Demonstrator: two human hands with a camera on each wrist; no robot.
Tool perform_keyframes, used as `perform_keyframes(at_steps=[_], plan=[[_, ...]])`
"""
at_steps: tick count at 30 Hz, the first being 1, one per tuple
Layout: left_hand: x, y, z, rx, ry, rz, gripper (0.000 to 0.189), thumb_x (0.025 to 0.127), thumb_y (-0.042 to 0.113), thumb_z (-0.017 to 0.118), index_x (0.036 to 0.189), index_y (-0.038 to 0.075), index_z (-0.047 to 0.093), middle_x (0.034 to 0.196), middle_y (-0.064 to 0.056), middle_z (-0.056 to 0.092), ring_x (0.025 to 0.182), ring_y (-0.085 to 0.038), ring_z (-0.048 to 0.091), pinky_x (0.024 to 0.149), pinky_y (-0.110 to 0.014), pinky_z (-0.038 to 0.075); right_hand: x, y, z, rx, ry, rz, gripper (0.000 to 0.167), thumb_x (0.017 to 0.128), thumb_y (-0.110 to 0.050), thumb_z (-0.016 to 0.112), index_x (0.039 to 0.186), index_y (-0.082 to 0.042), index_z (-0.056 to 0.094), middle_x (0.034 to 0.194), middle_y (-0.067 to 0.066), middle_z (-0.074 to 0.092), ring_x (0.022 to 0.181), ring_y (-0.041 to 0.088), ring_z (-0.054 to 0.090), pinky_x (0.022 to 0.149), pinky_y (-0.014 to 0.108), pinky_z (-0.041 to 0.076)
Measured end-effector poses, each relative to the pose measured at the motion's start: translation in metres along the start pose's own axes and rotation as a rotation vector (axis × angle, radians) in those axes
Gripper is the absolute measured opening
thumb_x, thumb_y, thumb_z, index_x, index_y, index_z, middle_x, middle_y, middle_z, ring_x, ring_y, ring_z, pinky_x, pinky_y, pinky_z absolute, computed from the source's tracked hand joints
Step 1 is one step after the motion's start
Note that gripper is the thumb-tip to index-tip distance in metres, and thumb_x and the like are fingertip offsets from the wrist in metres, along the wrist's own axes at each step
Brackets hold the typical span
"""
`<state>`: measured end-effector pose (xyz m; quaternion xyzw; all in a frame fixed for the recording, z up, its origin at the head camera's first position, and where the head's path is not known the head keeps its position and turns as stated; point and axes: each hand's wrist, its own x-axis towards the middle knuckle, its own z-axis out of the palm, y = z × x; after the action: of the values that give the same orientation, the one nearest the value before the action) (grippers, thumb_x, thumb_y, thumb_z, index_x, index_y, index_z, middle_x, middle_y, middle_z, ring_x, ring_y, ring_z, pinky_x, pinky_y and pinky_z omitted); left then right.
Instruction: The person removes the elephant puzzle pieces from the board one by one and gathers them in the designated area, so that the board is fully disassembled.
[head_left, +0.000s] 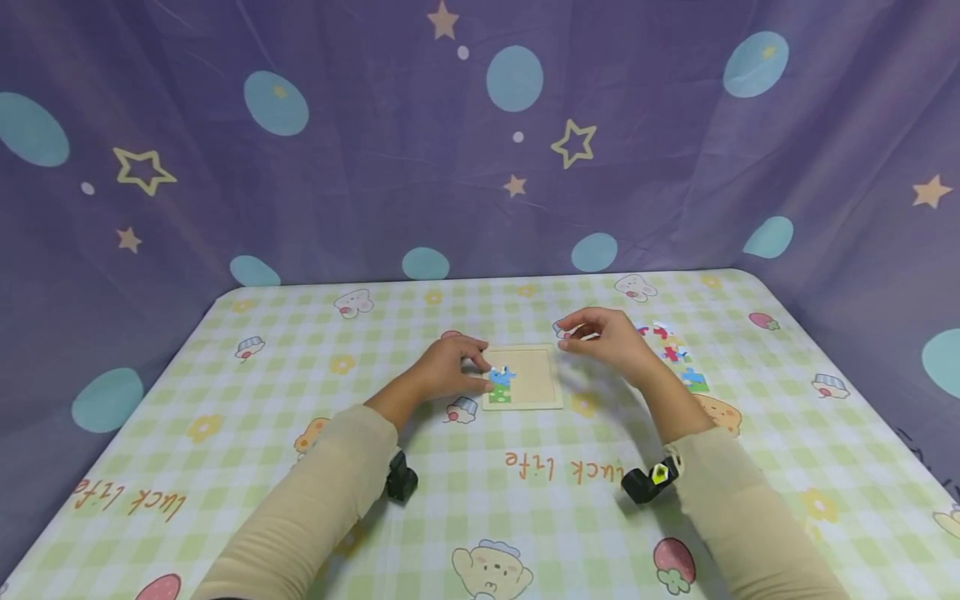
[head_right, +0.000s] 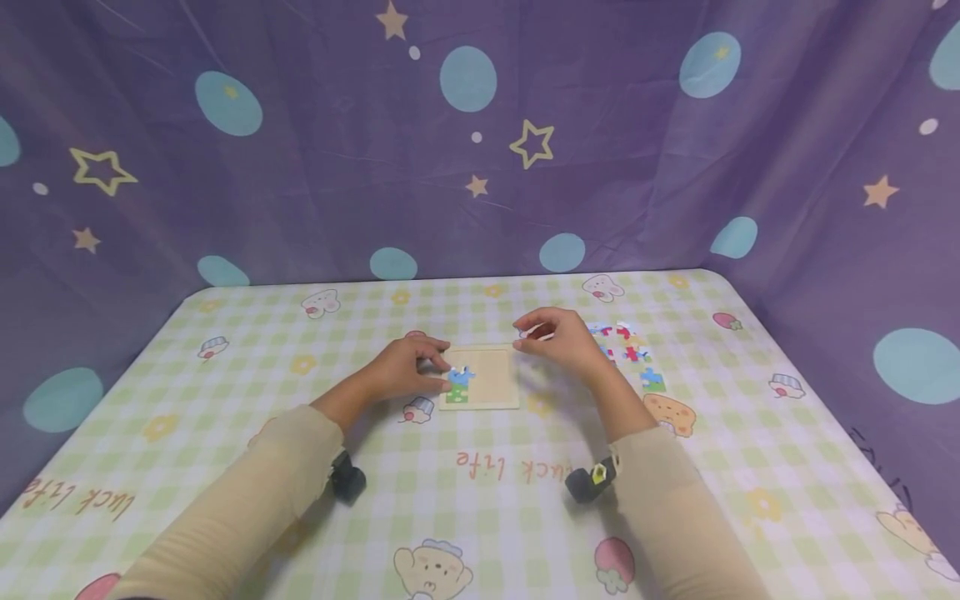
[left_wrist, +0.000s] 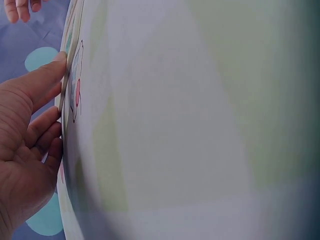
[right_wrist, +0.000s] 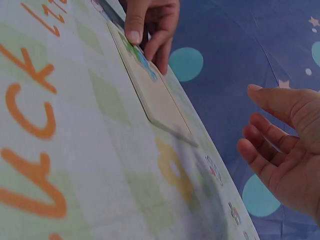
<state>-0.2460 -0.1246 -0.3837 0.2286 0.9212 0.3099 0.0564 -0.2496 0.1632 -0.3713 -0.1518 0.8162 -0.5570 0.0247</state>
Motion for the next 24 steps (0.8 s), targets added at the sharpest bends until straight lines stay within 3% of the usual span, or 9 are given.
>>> perform_keyframes(at_steps=[7, 15, 24], plan=[[0.0, 0.0, 0.0, 0.006, 0.004, 0.001, 0.019, 0.076, 0.023, 0.086, 0.089, 0.014, 0.075, 0.133, -0.006, 0.06, 0.125, -0.025, 0.048, 0.107, -0.039, 0.038, 0.001, -0.009, 0.011, -0.002, -0.044, -0.013, 0.03, 0.084, -0.011, 0.078, 0.111, -0.002, 0.07, 0.116, 0.023, 0.064, 0.096, 0.023, 0.063, 0.077, 0.028, 0.052], [0.001, 0.0, 0.0, 0.011, 0.006, -0.004, 0.019, 0.075, 0.024, 0.086, 0.089, 0.014, 0.075, 0.132, -0.005, 0.06, 0.124, -0.024, 0.049, 0.106, -0.039, 0.038, 0.006, -0.014, 0.025, 0.004, -0.106, -0.023, 0.036, 0.084, -0.007, 0.077, 0.116, 0.006, 0.066, 0.117, 0.024, 0.064, 0.097, 0.026, 0.064, 0.081, 0.03, 0.052], [0.001, 0.001, 0.0, 0.014, 0.004, -0.011, 0.02, 0.075, 0.024, 0.087, 0.087, 0.014, 0.075, 0.132, -0.006, 0.06, 0.123, -0.024, 0.049, 0.106, -0.038, 0.038, 0.015, -0.017, 0.04, -0.047, -0.213, -0.028, 0.036, 0.084, -0.004, 0.076, 0.117, 0.004, 0.065, 0.118, 0.02, 0.064, 0.1, 0.028, 0.064, 0.084, 0.036, 0.053]])
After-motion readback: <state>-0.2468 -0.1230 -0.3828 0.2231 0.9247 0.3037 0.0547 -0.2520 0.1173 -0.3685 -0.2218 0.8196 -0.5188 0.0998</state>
